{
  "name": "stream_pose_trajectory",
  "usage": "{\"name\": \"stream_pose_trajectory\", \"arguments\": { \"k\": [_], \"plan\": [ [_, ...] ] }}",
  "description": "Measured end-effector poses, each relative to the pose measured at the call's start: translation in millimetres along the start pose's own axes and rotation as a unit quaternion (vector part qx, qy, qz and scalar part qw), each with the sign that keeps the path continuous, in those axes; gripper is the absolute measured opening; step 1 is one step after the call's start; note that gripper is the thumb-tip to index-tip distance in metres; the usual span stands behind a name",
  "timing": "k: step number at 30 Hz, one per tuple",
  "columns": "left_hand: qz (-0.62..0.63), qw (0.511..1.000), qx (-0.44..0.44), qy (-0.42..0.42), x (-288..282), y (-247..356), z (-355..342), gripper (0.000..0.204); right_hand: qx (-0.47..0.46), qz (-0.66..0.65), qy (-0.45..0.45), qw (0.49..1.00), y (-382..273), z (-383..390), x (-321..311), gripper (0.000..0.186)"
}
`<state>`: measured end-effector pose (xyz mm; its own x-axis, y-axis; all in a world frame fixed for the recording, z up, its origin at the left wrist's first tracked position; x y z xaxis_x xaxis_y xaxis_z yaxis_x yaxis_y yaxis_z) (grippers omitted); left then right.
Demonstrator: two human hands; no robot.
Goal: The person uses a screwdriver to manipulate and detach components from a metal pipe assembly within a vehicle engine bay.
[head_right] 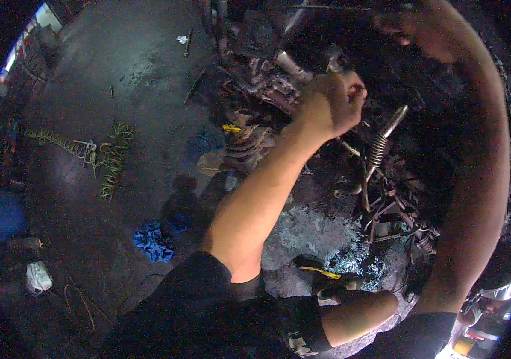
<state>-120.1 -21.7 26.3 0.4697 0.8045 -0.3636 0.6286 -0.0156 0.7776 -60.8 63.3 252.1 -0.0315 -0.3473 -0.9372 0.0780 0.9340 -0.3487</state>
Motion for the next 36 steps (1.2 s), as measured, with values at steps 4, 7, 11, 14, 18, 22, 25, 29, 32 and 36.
{"name": "stream_pose_trajectory", "arguments": {
  "k": [4, 7, 11, 14, 18, 22, 25, 29, 32, 36],
  "plan": [
    [-0.103, 0.989, -0.058, -0.092, 10.2, 5.9, 1.0, 0.015, -0.01, -0.19, 0.039, 0.981, 37.2, -16.7, 11.4, 0.033],
    [-0.083, 0.994, -0.046, -0.061, 4.3, 4.9, 1.3, 0.017, 0.011, -0.16, 0.039, 0.986, 39.3, -9.1, 10.3, 0.034],
    [-0.015, 0.998, -0.025, -0.061, 7.0, 0.8, -1.8, 0.016, 0.027, -0.136, 0.03, 0.99, 40.6, -7.4, 8.8, 0.035],
    [-0.022, 0.994, -0.03, -0.105, 13.8, 7.5, -8.2, 0.018, 0.07, -0.107, 0.032, 0.991, 55.6, 23.6, -3.4, 0.036],
    [0.039, 0.996, -0.05, 0.07, -11.7, 3.0, 9.8, 0.029, -0.003, 0.0, 0.054, 0.999, 39.9, 67.4, 43.2, 0.038],
    [-0.12, 0.965, 0.148, 0.182, -20.3, 54.5, 28.7, 0.042, 0.033, -0.046, 0.119, 0.991, 12.0, 137.0, 87.5, 0.032],
    [-0.155, 0.957, 0.16, 0.185, -9.2, 67.2, 44.5, 0.03, 0.032, -0.046, 0.151, 0.987, 1.2, 164.3, 109.1, 0.03],
    [-0.207, 0.952, 0.093, 0.205, -22.3, 41.3, 57.9, 0.017, -0.035, 0.103, 0.196, 0.975, -34.2, 162.6, 133.3, 0.028],
    [-0.221, 0.959, 0.057, 0.171, -24.9, 38.4, 58.7, 0.019, -0.062, 0.112, 0.225, 0.966, -41.4, 160.6, 138.7, 0.027],
    [-0.337, 0.912, 0.063, 0.225, -45.9, 65.5, 67.7, 0.022, -0.052, 0.122, 0.234, 0.963, -55.4, 154.0, 147.2, 0.024]
  ]
}}
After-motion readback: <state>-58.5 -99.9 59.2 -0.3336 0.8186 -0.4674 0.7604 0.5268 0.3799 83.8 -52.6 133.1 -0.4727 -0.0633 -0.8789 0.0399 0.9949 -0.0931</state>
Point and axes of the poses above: each hand's wrist, its own z-axis away from the middle knuckle, its own x-axis out of the palm, y = z × x, the point moved 6 cm from there along -z, towards the middle knuckle, and after that the axes turned 15 degrees about -y, right-handed, at the moved point
